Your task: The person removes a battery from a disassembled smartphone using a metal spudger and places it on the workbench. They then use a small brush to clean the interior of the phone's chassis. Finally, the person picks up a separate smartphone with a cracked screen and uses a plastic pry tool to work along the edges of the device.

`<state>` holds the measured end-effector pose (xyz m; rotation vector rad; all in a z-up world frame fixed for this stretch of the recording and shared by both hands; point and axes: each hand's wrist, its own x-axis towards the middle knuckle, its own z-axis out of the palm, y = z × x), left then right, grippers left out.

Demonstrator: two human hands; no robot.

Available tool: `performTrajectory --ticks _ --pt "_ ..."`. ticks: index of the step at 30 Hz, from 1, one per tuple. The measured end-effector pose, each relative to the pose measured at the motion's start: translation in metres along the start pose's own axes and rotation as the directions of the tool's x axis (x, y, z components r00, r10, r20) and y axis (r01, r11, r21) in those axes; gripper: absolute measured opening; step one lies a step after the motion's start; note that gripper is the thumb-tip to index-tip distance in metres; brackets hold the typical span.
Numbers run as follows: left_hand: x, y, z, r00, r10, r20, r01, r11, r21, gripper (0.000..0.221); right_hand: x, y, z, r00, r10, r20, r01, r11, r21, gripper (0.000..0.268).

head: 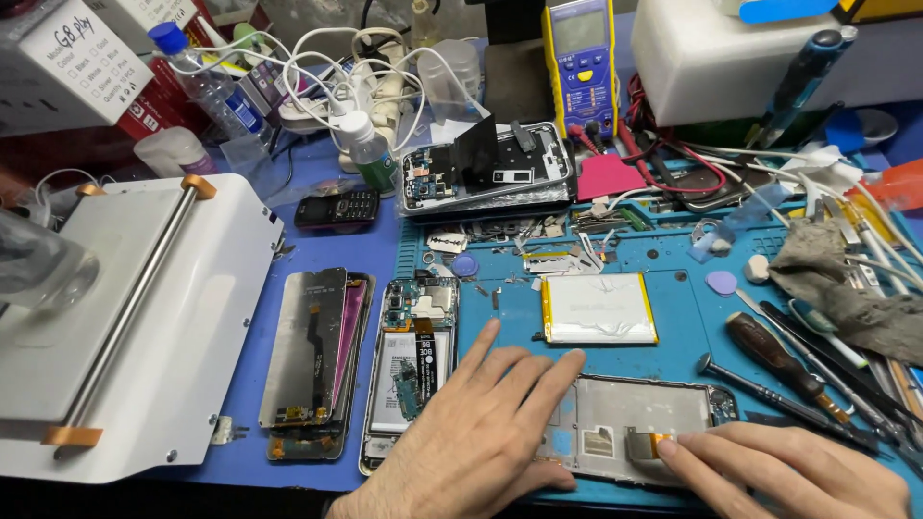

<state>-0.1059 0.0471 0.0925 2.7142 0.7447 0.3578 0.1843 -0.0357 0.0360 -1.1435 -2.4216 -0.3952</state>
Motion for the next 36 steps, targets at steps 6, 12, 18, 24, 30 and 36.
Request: performTrajectory --ticks 6,12,18,24,30,36 --pt "0.002 0.001 -0.012 0.997 0.065 -0.044 -0.068 0.995 -0.075 0.091 0.006 0.0 -0.001 0.999 0.007 -0.051 -0.003 0.998 0.069 0.031" --pt "0.007 0.009 -0.02 0.999 0.034 -0.038 -0.035 0.999 -0.041 0.093 -0.006 0.008 0.001 1.0 -0.015 0.023 0.013 0.997 0.08 0.034" --pt "0.006 0.008 -0.019 0.999 0.047 -0.009 -0.047 0.999 -0.024 0.076 -0.005 0.003 0.005 0.999 0.046 -0.023 -0.043 0.993 0.107 0.028" --pt "0.008 0.004 -0.015 0.997 0.048 -0.065 -0.05 0.998 -0.028 0.074 0.015 0.002 -0.002 0.997 0.064 -0.044 -0.056 0.984 0.167 0.04" --pt "0.015 0.023 -0.028 0.958 0.138 -0.252 -0.116 0.988 0.099 0.04 0.027 0.01 0.007 0.993 0.118 -0.004 -0.115 0.972 0.206 0.067" --pt "0.017 0.029 -0.037 0.957 0.184 -0.226 -0.159 0.979 0.123 0.05 0.014 0.015 0.01 0.975 0.183 0.127 -0.219 0.9 0.377 0.058"
